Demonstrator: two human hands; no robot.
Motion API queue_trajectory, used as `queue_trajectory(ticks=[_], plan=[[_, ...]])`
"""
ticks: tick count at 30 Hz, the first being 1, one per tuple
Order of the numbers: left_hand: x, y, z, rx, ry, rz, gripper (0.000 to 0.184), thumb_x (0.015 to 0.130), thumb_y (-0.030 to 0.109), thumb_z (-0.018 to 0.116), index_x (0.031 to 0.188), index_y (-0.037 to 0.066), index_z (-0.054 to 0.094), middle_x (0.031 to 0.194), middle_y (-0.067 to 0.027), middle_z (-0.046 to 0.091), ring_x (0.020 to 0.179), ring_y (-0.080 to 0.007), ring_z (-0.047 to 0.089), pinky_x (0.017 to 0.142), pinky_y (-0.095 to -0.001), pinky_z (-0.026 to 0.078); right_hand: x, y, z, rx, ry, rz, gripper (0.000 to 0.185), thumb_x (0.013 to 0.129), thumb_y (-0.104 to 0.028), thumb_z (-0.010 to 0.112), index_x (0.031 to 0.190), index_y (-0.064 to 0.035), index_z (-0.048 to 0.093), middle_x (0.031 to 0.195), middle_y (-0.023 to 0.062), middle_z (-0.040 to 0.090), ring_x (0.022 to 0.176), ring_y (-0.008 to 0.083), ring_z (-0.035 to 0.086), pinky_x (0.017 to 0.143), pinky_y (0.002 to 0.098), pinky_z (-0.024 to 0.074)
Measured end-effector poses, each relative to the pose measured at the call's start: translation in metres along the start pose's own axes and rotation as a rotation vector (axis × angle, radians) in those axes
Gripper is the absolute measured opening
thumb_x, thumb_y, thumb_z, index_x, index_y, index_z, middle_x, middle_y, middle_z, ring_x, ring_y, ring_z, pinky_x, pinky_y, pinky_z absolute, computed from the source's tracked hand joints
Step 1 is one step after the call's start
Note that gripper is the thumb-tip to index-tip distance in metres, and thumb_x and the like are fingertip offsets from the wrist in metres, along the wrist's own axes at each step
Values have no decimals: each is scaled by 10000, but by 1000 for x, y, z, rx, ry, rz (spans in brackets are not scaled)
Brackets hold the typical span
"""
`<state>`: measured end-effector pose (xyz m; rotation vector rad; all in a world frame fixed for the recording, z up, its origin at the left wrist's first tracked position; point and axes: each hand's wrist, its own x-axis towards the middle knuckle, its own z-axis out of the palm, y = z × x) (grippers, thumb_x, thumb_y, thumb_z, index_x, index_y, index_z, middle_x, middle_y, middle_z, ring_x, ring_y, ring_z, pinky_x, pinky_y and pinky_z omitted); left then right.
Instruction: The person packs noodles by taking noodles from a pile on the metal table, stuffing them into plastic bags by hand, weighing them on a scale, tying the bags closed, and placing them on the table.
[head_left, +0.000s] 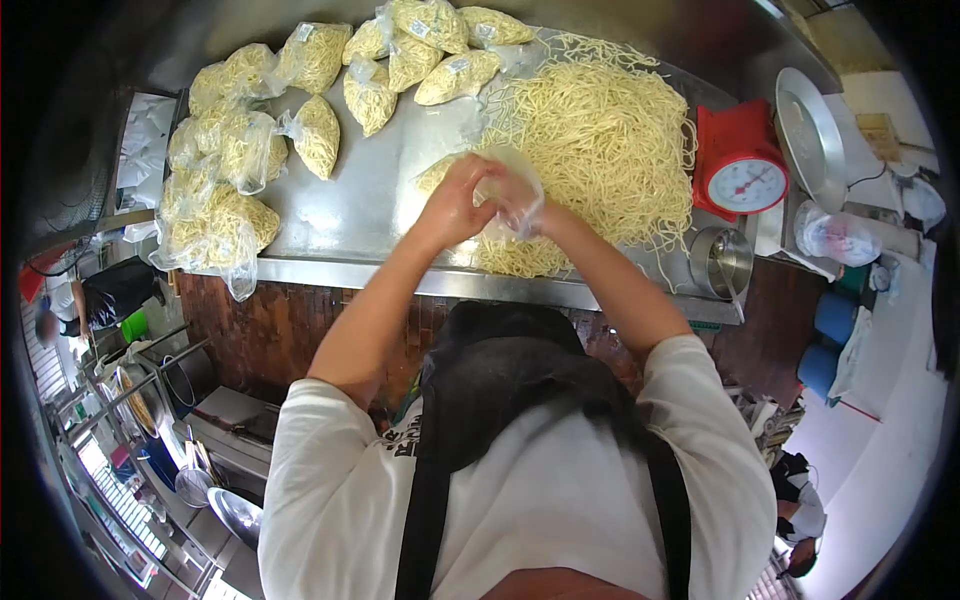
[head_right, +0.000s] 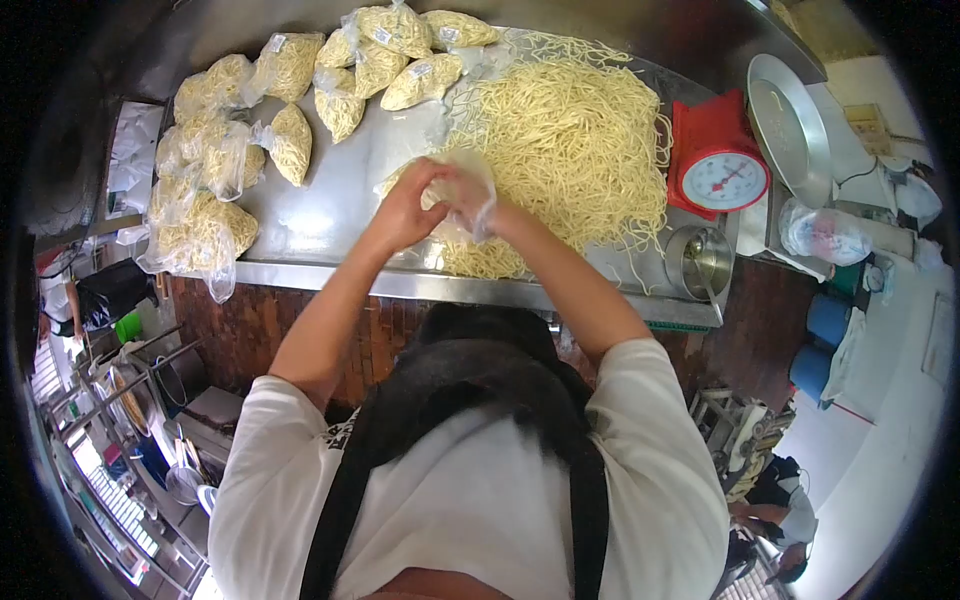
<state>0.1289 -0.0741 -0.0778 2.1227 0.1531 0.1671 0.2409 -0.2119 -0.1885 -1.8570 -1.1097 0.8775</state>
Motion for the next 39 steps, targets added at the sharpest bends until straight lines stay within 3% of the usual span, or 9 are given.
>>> queue_trajectory(ticks=[5,7,13,20,26,29,33,36,39], plan=[[26,-64,48,802,-129,295,426,690,160,739,1086,35,644,1108,-131,663,1149,-314,571,997,-470,414,-50,-27,-35,-524,41,0,709,803,-230,696,1415,-17,408,1434,211,424,1360,350,365,1146,459,267],[44,-73,55,756,-373,111,376,689,186,726,1025,36,648,1094,-152,673,1104,-335,595,947,-461,461,-63,-37,-33,-601,122,61,825,765,-251,739,1462,-40,351,1477,199,380,1387,369,329,1172,500,211],[27,-5,-34,401,-184,-125,256,668,168,724,894,58,674,756,-215,659,739,-412,640,694,-466,524,-35,-68,-24,-608,398,-14,946,659,-153,816,1470,-71,338,1398,144,453,1339,366,376,1164,603,143],[-21,88,-106,311,-69,-78,219,672,96,730,877,34,691,746,-206,649,703,-400,623,640,-426,509,5,-31,-72,-230,466,12,262,667,-47,745,911,-74,655,829,144,674,862,347,645,772,436,507],[-44,117,-137,170,119,-42,190,698,69,744,880,33,702,814,-140,699,700,-294,679,658,-351,519,13,22,-106,-609,544,212,174,768,-101,666,938,-73,693,906,164,687,821,363,647,743,424,525],[-59,129,-163,380,353,166,225,678,66,756,889,18,693,818,-122,708,696,-274,678,684,-347,526,29,58,-129,-848,241,382,219,790,-169,661,947,-22,704,953,196,689,827,369,654,745,430,533],[-70,83,-141,162,448,37,361,643,72,777,989,24,682,947,-126,663,865,-298,648,773,-362,516,28,2,-133,-598,278,551,263,832,-190,606,970,13,702,984,256,680,848,363,672,745,406,548],[-71,-3,-97,612,390,191,425,663,132,779,1075,79,688,1135,-126,608,1184,-343,502,963,-440,409,32,-47,-136,-702,-147,513,256,864,-151,559,1001,19,693,1027,255,674,924,373,671,829,452,534],[-88,-91,-33,680,280,-155,512,686,151,764,1185,106,657,1231,-149,565,1239,-367,460,1008,-474,379,26,-130,-109,-888,-24,520,282,872,-103,540,1102,-2,668,1170,241,630,1092,373,614,944,544,464]])
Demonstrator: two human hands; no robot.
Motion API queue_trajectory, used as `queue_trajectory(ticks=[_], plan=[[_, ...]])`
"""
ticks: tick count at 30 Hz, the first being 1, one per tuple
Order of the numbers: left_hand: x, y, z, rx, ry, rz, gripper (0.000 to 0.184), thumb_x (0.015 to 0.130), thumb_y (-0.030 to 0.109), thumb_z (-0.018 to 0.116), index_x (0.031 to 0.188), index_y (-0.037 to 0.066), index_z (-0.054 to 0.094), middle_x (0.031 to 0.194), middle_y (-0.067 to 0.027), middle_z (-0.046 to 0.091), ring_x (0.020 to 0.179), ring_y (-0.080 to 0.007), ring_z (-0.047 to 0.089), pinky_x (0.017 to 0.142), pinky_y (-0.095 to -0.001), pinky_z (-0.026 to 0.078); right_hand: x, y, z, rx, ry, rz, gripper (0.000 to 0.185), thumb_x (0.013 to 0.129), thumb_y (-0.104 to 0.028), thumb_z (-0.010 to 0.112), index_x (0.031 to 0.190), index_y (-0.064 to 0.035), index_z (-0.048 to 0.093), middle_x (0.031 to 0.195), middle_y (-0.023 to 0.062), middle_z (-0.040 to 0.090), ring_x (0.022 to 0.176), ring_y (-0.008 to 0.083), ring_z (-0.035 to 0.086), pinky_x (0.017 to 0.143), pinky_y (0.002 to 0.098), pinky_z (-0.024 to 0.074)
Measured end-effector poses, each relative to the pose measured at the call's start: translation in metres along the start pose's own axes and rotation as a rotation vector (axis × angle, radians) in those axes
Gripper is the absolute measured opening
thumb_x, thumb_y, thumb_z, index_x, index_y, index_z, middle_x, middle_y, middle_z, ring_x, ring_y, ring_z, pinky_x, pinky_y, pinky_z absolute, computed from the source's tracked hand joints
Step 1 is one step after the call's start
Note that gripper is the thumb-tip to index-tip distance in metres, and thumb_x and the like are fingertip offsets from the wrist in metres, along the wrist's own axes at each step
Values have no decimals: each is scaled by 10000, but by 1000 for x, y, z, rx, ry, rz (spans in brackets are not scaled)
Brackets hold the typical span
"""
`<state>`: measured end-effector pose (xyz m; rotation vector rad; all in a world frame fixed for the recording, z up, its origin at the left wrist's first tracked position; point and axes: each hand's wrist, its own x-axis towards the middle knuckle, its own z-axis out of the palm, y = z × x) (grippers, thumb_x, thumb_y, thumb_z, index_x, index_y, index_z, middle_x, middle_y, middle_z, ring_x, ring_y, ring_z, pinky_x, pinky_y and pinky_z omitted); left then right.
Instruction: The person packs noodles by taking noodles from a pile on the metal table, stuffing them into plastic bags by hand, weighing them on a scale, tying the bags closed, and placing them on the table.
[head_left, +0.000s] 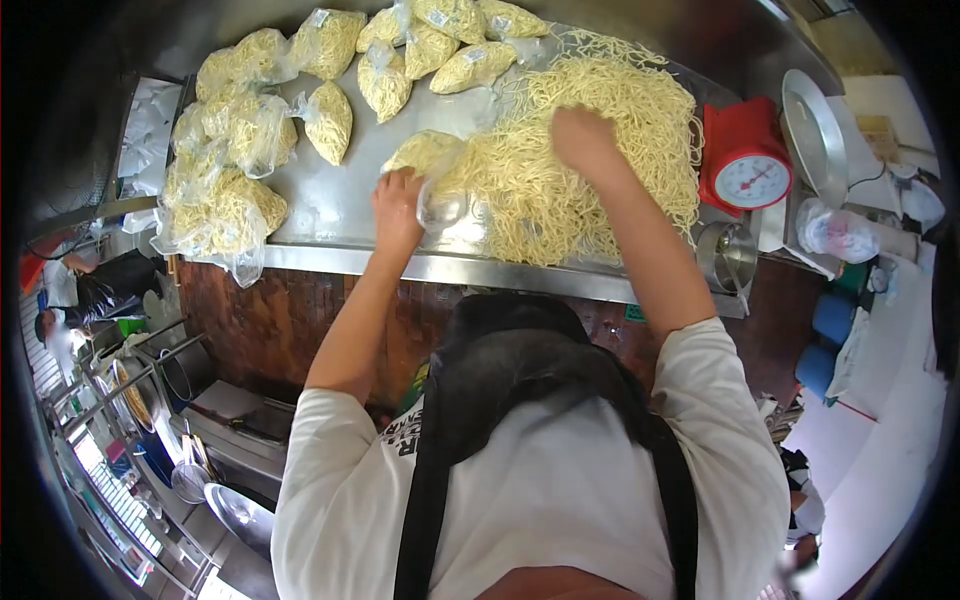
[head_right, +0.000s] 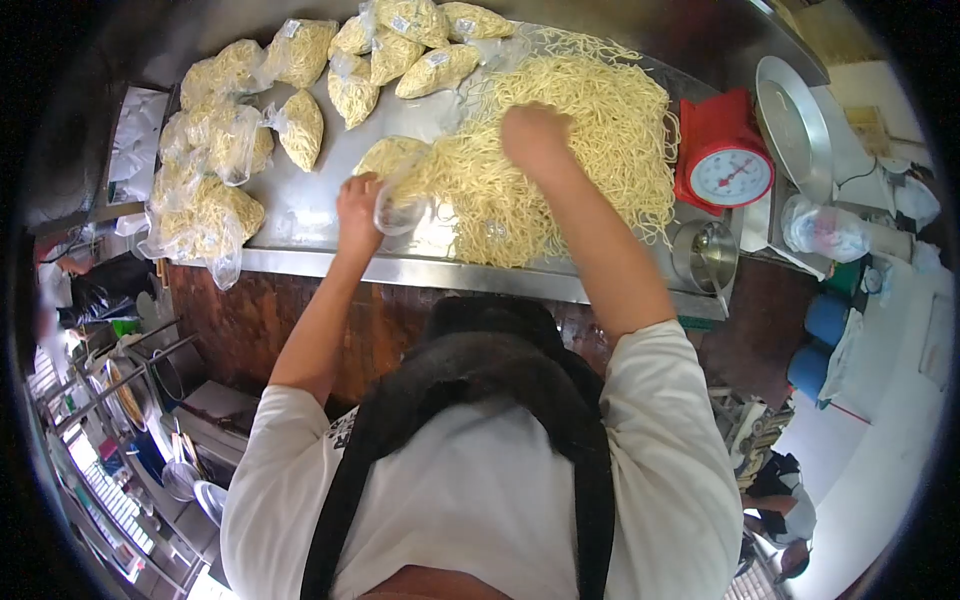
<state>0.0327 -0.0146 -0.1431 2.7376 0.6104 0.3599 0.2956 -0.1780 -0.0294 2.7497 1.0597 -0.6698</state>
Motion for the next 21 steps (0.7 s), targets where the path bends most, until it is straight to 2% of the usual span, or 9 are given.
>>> queue_trajectory(ticks=[2,5,9,12,13,14,17,20,21], plan=[[-4,19,0,-89,-43,-82,605,697,158,759,1274,86,590,1274,-186,527,1239,-388,452,1015,-480,385,6,-29,28,18,147,-258,319,879,-89,527,1172,-40,642,1253,227,573,1210,376,526,982,618,393],[-14,35,-13,-265,-132,-222,735,714,174,755,1380,38,474,1321,-241,475,1242,-418,437,1037,-481,381,36,-49,93,-71,498,-561,326,882,-106,519,1182,-48,633,1251,251,549,1255,356,484,981,611,388],[-7,85,-57,-290,-169,-329,630,749,158,727,1292,-45,481,1304,-298,475,1180,-448,490,957,-476,450,49,-60,150,-63,351,-564,299,866,-122,558,1142,-46,646,1110,214,617,1106,346,583,916,528,461],[-18,60,-4,-274,-152,-354,374,811,144,670,1124,-9,532,1164,-288,577,1023,-446,589,824,-494,502,51,-67,155,14,83,-646,282,867,-117,575,1128,-41,648,1007,172,656,926,320,653,820,446,518],[-19,47,15,-299,-114,-360,185,891,137,602,1015,27,519,919,-264,637,816,-462,614,678,-517,494,55,-69,149,53,-42,-634,265,875,-117,579,1117,-35,648,973,156,664,867,303,664,776,418,532],[-13,50,9,-365,-62,-344,170,914,142,588,1021,27,522,855,-256,629,784,-466,609,657,-507,486,58,-70,142,89,-168,-621,248,882,-117,582,1105,-30,648,940,139,672,808,286,675,731,390,547],[4,96,-32,-457,58,-339,113,981,139,535,1021,34,521,742,-229,625,702,-452,611,592,-473,461,42,-71,74,803,-427,-566,197,905,-121,585,1058,-12,644,881,121,673,765,227,668,667,368,551],[-1,124,-41,-685,151,-168,104,979,123,541,1016,30,514,730,-206,624,662,-378,635,593,-420,489,30,-92,75,1775,-513,-255,168,917,-147,603,1017,-16,638,837,93,663,759,187,650,637,334,542],[1,132,-45,-703,158,-99,111,979,113,548,1020,19,505,720,-167,638,631,-278,639,607,-382,507,26,-97,72,1865,-555,-288,154,903,-124,612,1022,-29,633,877,93,665,749,183,649,638,321,545]])
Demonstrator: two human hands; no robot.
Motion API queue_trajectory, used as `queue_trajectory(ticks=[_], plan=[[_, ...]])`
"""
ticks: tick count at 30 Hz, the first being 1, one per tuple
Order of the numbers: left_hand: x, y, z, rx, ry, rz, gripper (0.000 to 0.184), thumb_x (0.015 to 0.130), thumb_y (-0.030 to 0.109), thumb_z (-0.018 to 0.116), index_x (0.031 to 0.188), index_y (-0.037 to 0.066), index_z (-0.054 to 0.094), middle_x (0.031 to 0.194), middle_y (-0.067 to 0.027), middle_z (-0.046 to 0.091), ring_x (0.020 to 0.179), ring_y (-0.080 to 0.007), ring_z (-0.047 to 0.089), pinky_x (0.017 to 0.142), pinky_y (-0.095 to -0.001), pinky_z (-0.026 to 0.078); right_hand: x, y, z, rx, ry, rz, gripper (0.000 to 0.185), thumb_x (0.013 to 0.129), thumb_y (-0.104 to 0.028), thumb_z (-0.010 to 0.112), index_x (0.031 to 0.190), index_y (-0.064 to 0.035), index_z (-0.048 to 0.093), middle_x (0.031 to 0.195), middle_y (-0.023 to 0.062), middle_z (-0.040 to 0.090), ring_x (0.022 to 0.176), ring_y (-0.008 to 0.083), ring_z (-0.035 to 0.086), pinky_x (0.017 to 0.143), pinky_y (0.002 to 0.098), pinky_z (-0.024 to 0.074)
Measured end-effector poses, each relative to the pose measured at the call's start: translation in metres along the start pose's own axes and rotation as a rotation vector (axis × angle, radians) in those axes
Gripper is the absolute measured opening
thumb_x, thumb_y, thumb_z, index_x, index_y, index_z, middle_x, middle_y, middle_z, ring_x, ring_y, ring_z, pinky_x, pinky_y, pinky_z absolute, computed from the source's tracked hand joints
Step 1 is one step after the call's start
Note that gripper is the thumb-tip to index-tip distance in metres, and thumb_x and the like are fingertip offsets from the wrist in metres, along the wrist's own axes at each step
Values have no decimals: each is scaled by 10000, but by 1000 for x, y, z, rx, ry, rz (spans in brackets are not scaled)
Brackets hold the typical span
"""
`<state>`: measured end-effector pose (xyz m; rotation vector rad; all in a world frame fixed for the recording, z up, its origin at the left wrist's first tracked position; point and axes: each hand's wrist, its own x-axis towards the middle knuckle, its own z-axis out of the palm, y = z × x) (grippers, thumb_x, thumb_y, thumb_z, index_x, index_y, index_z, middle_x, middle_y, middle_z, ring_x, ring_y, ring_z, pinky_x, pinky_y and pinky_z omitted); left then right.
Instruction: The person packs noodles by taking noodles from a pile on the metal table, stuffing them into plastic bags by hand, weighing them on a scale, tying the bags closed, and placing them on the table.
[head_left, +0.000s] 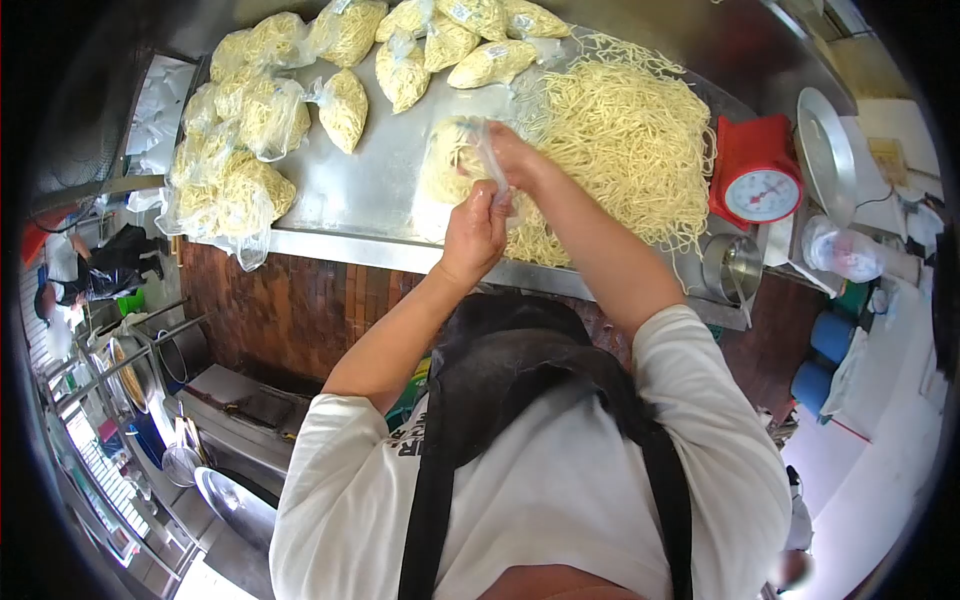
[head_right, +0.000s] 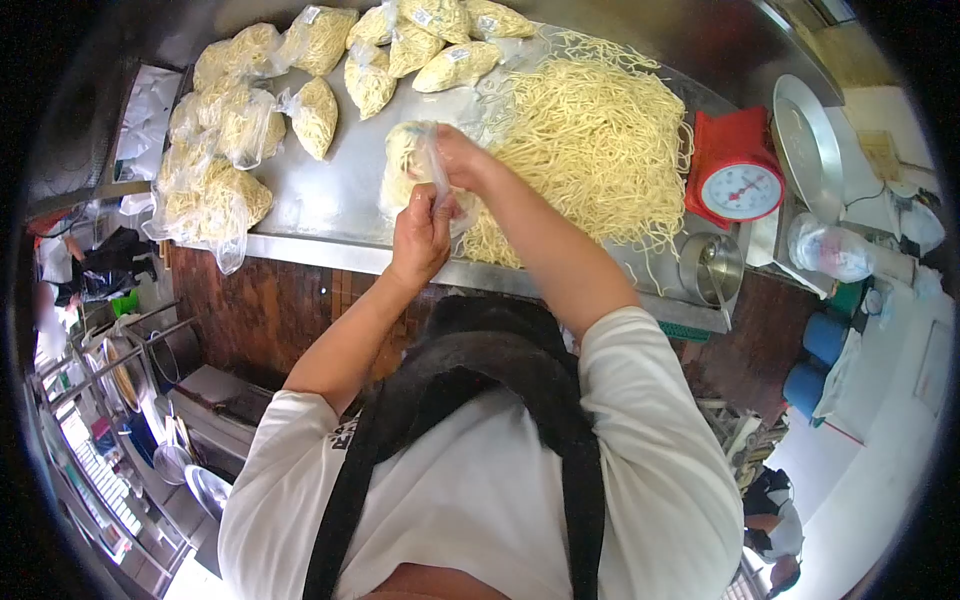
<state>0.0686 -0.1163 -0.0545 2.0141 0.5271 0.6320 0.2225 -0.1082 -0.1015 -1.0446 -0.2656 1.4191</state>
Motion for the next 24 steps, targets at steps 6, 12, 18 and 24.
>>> queue_trajectory(ticks=[6,12,18,24], plan=[[14,-44,-33,-288,-19,-424,275,920,110,635,1146,3,518,827,-65,626,740,-136,608,637,-284,508,-57,-17,-35,-1281,-76,-236,200,884,-109,585,1057,-17,627,1062,189,663,955,306,645,817,403,516],[52,-59,3,611,-216,278,707,714,350,813,1255,-20,546,1304,-211,544,1218,-326,539,940,-532,441,-103,-21,-66,-1523,314,71,329,857,-30,560,1180,-45,621,1095,230,644,1013,347,628,858,397,504],[91,-107,54,726,-853,-190,646,695,344,795,1236,45,605,1051,-181,688,1010,-346,657,942,-477,475,-113,14,-44,-1538,486,-215,686,798,-29,651,1434,-73,398,1455,216,380,1336,383,383,1112,434,330],[76,-54,-35,315,-752,-284,554,699,287,800,1199,107,645,1004,-158,688,957,-322,660,904,-376,511,-92,30,-27,-1755,440,-611,696,770,8,657,1423,-81,433,1488,205,389,1429,358,295,1212,520,75]])
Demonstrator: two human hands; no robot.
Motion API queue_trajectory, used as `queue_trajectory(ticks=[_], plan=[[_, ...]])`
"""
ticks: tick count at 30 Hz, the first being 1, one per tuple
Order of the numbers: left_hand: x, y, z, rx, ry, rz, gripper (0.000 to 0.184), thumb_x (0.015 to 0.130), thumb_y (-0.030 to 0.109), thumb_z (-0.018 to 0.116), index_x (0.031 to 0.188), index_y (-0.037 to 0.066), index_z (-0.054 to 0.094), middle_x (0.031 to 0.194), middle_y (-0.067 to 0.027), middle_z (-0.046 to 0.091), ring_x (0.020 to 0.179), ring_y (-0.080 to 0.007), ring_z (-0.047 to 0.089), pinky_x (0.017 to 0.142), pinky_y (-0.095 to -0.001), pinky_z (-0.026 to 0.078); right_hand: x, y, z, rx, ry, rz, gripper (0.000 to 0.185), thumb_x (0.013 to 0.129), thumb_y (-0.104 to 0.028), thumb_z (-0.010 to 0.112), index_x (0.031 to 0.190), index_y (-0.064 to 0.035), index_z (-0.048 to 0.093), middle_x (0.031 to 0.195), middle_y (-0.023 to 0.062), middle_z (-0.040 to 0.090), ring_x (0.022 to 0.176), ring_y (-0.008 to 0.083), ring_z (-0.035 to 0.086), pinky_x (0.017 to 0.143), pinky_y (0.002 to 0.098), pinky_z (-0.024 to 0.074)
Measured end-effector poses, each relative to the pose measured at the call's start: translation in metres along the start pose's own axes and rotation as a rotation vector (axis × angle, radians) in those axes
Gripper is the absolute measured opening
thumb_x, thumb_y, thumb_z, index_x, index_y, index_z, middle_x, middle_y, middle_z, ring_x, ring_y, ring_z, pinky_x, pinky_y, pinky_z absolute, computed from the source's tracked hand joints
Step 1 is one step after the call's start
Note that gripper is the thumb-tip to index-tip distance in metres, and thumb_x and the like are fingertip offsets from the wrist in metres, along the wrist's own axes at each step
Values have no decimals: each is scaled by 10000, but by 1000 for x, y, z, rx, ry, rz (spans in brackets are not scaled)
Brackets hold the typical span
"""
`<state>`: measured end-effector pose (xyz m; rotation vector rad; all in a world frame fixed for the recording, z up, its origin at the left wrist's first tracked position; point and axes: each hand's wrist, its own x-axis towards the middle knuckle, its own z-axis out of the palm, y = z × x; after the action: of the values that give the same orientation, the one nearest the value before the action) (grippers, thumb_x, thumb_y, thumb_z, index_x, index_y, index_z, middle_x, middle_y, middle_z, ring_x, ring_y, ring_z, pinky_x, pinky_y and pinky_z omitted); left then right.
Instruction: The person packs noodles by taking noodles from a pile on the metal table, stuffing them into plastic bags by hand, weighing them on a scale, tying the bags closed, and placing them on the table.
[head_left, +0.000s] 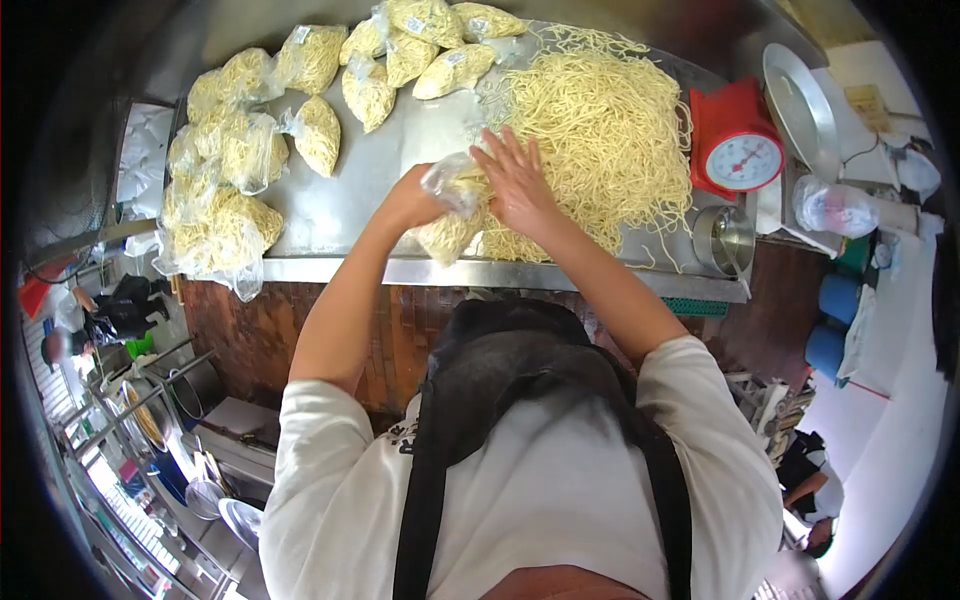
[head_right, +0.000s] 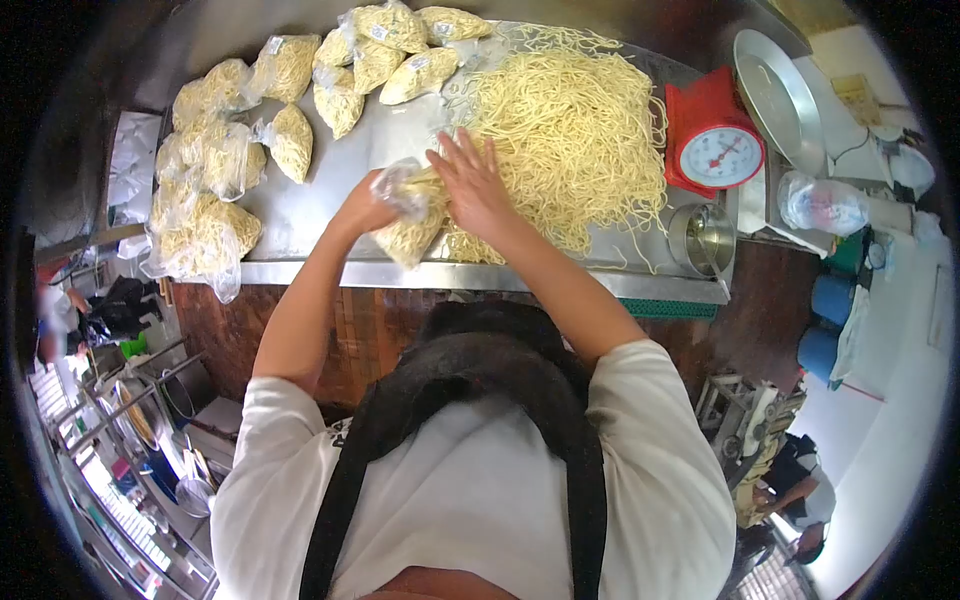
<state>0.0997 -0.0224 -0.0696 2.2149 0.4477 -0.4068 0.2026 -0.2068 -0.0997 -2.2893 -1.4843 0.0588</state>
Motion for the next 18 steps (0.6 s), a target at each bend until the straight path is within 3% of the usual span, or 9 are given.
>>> queue_trajectory(ticks=[3,4,7,9,11,13,15,17,18], plan=[[-51,40,-33,68,50,2,568,699,300,808,1204,102,641,1088,-160,661,1005,-310,632,921,-382,502,28,14,1,314,-218,116,455,749,-22,708,1189,-79,605,1117,161,661,1153,340,585,1205,489,180],[-63,42,-36,110,74,3,570,700,310,808,1205,103,642,1118,-158,650,1023,-308,621,928,-383,498,34,16,10,301,12,165,242,768,-50,708,1001,-86,650,815,109,674,887,318,656,1116,439,375],[-83,24,-31,188,227,47,558,687,288,817,1180,91,644,1104,-153,638,1024,-315,591,924,-388,484,55,53,17,449,-59,373,182,816,-93,678,997,-87,663,902,166,679,939,332,649,973,407,504],[-86,5,-26,203,355,166,542,646,220,836,1131,62,651,999,-197,630,947,-340,600,857,-402,503,62,99,33,168,114,418,197,798,-62,675,992,-50,638,970,201,659,965,386,632,916,444,510],[-94,8,-30,173,380,193,511,636,192,819,1104,68,656,928,-151,630,922,-335,589,843,-400,490,67,120,10,215,142,584,227,781,-92,662,983,4,626,930,234,660,891,415,644,849,467,522],[-101,22,-41,178,403,279,456,635,178,802,1056,76,661,900,-123,629,916,-328,588,850,-401,475,85,142,-26,311,120,797,287,789,-88,612,1038,54,632,1036,261,662,985,380,648,877,435,516],[-91,24,-48,140,358,453,378,645,162,772,997,88,656,888,-98,629,911,-316,587,884,-410,447,93,188,-32,23,62,687,283,782,-133,625,998,49,645,1047,255,665,992,380,647,889,427,511],[-77,22,-47,190,335,537,303,660,147,744,942,99,646,873,-79,630,906,-302,585,917,-422,420,99,234,-20,20,184,677,292,760,-144,642,973,56,657,1042,247,670,970,374,656,863,413,522],[-70,16,-41,260,334,534,267,669,140,732,916,103,639,865,-73,630,903,-294,585,932,-430,407,101,241,-27,63,121,720,384,745,-149,658,1058,69,614,1059,251,665,950,369,662,846,412,523]])
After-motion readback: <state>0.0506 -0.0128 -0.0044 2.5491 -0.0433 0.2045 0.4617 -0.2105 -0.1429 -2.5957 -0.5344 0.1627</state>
